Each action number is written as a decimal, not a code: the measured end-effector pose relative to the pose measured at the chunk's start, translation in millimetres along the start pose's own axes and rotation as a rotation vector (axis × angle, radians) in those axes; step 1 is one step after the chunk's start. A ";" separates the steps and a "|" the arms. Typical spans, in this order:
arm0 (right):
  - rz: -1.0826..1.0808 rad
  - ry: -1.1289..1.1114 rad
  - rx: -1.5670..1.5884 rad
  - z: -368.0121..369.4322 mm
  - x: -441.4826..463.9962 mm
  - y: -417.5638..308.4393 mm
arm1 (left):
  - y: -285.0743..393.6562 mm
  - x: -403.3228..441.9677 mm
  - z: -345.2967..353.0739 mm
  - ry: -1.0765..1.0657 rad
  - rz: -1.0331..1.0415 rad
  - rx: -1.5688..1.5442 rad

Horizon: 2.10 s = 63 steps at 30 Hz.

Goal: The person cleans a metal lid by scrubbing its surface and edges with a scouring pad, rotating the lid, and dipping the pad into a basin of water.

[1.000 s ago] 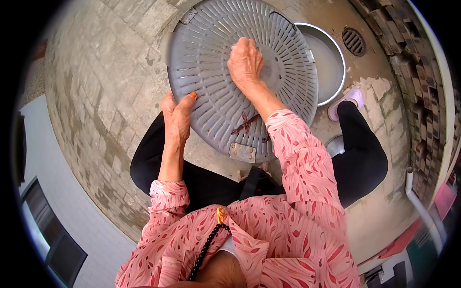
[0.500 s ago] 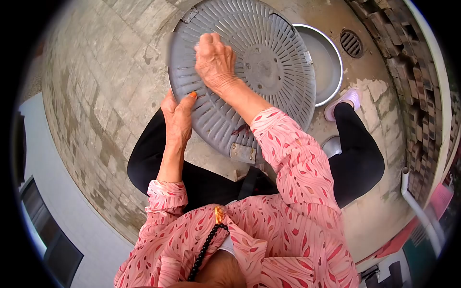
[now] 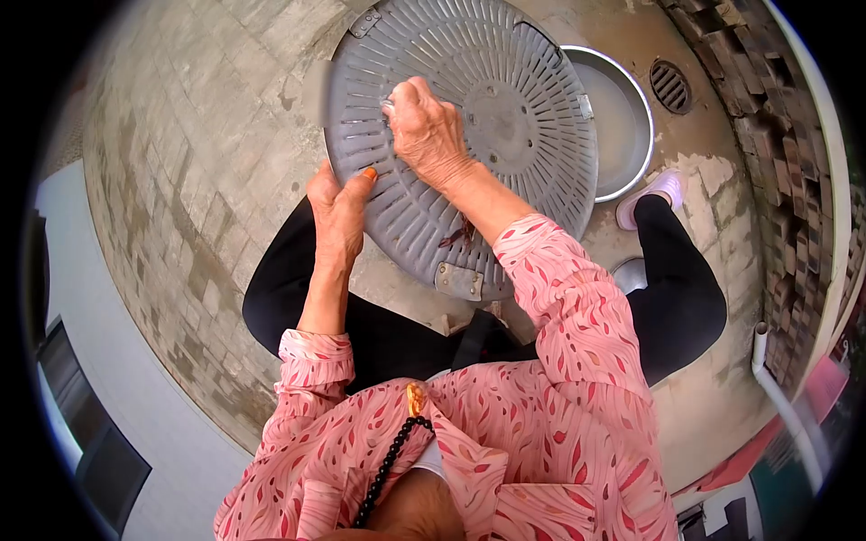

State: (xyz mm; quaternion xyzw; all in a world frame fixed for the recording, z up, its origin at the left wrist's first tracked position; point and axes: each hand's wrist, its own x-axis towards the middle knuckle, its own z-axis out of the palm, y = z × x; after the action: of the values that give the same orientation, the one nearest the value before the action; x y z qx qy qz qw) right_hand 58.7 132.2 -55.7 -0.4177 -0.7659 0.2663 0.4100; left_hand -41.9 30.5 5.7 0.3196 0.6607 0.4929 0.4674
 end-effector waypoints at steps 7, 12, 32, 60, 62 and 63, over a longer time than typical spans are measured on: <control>0.257 -0.004 -0.196 -13.3 5.4 46.7 | -1.4 6.1 7.8 -0.057 0.033 -0.060; -0.148 -0.135 0.366 -22.6 7.4 -28.8 | -2.5 8.9 -1.5 -0.034 0.020 0.042; -0.011 0.067 0.158 19.0 83.2 10.4 | 4.5 -1.3 6.1 0.017 0.154 0.105; 0.231 0.134 0.114 -9.5 -20.8 56.5 | 3.5 8.4 7.4 -0.013 -0.132 -0.101; 0.287 0.134 -0.065 -8.5 -18.4 58.7 | 0.7 4.7 11.3 -0.031 -0.118 -0.091; 0.314 0.136 -0.156 -14.5 -9.3 49.5 | 0.9 5.2 14.4 -0.021 -0.117 -0.085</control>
State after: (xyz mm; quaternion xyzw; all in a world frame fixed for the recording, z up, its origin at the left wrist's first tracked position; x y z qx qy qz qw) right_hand 94.8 150.3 -89.0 -0.5797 -0.6800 0.2382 0.3805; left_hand -30.3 40.5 3.8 0.2654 0.6517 0.4891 0.5154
